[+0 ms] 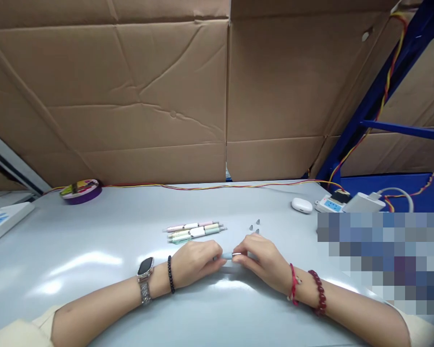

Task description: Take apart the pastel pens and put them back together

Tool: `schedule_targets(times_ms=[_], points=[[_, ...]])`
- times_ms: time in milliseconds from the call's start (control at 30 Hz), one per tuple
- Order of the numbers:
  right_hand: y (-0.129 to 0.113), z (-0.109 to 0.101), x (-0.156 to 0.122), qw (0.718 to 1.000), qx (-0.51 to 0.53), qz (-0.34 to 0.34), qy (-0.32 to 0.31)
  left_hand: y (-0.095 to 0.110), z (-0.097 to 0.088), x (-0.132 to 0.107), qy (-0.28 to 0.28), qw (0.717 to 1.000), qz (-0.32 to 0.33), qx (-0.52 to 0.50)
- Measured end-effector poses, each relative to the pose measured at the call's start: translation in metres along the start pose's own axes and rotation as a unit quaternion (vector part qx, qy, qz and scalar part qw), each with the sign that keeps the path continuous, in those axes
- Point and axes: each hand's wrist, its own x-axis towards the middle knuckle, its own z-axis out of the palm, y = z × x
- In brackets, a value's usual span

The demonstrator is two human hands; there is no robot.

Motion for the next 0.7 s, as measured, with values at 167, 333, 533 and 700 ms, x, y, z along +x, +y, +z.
schedule_targets(times_ms=[167, 333, 533, 700], points=[[0.0029, -0.0021, 0.003, 0.998, -0.039, -0.024, -0.042, 0.0004, 0.0, 0.0002, -0.015, 1.0, -0.008, -0.002], [0.0041, -0.0059, 0.0006, 0.995, -0.052, -0.069, -0.058, -0.0002, -0.0031, -0.0012, -0.024, 1.0, -0.013, -0.002], [0.0078, -0.0037, 0.0007, 0.992, -0.084, -0.061, -0.076, 0.0009, -0.0032, -0.0009, -0.027, 1.0, 0.004, 0.01], [0.006, -0.0086, 0.0005, 0.992, -0.064, -0.068, -0.088, 0.0009, -0.0034, -0.0009, -0.029, 0.999, 0.018, 0.025]])
